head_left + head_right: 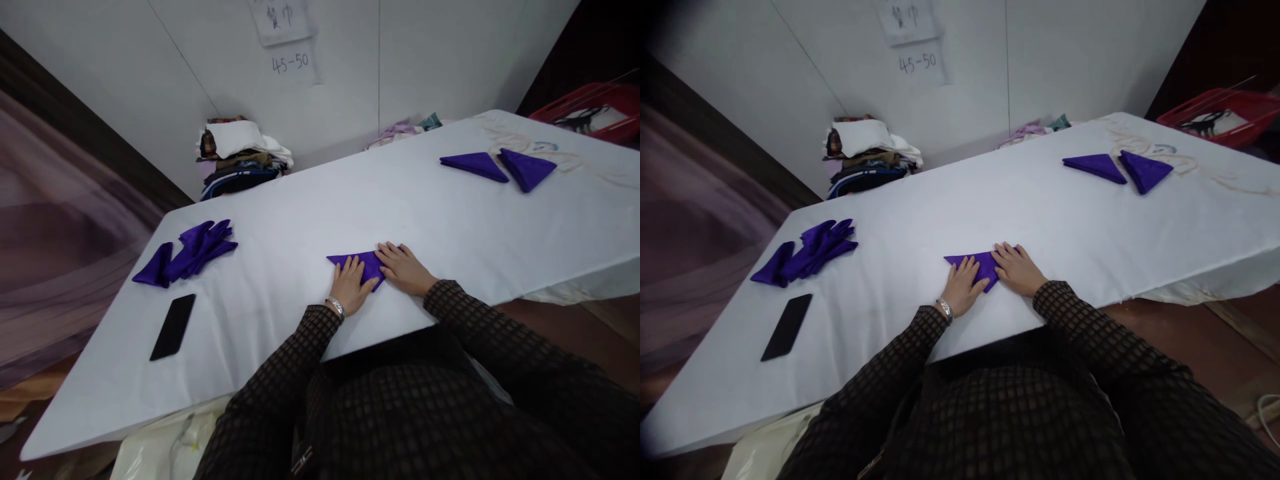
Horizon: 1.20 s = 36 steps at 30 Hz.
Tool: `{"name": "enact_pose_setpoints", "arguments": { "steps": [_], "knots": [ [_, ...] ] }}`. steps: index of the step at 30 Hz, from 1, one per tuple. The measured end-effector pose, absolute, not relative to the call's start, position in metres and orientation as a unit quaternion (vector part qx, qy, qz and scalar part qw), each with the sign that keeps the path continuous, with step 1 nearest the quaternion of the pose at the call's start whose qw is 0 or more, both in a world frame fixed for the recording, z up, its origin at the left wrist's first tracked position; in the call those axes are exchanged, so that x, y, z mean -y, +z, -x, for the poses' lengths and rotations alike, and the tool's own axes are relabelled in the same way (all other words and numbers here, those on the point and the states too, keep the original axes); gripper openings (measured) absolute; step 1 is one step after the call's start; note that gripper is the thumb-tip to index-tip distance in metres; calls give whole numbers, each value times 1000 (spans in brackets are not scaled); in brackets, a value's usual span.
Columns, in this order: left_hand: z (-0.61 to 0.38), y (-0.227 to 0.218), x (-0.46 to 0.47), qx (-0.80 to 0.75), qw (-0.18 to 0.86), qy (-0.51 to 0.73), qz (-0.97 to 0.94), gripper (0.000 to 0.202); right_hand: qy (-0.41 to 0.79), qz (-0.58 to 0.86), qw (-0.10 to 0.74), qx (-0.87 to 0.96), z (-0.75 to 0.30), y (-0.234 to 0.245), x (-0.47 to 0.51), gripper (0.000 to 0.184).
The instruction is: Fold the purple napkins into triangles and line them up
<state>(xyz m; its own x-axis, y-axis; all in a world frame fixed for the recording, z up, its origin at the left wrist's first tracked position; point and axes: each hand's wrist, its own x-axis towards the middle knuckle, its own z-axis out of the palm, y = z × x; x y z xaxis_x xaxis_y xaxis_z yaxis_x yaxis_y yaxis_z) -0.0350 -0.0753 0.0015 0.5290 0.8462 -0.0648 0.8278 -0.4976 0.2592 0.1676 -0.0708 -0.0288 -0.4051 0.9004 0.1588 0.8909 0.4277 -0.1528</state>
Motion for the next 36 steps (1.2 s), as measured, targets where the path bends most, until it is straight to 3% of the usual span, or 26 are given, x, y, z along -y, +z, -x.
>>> {"name": "enact_pose_setpoints", "arguments": {
  "steps": [12, 19, 29, 36],
  "knots": [
    [19, -14, 73, -506, 56, 43, -859, 55, 91, 548, 105, 825, -159, -15, 70, 54],
    [15, 3, 57, -523, 65, -10, -850, 59, 110, 546, 152, 817, -154, -13, 70, 53],
    [24, -16, 46, -518, 27, -11, -855, 65, 141, 534, 184, 813, -156, -13, 68, 56],
    [24, -17, 44, -524, 24, -11, -851, 65, 169, 523, 195, 813, -178, -13, 66, 71]
  ]
}}
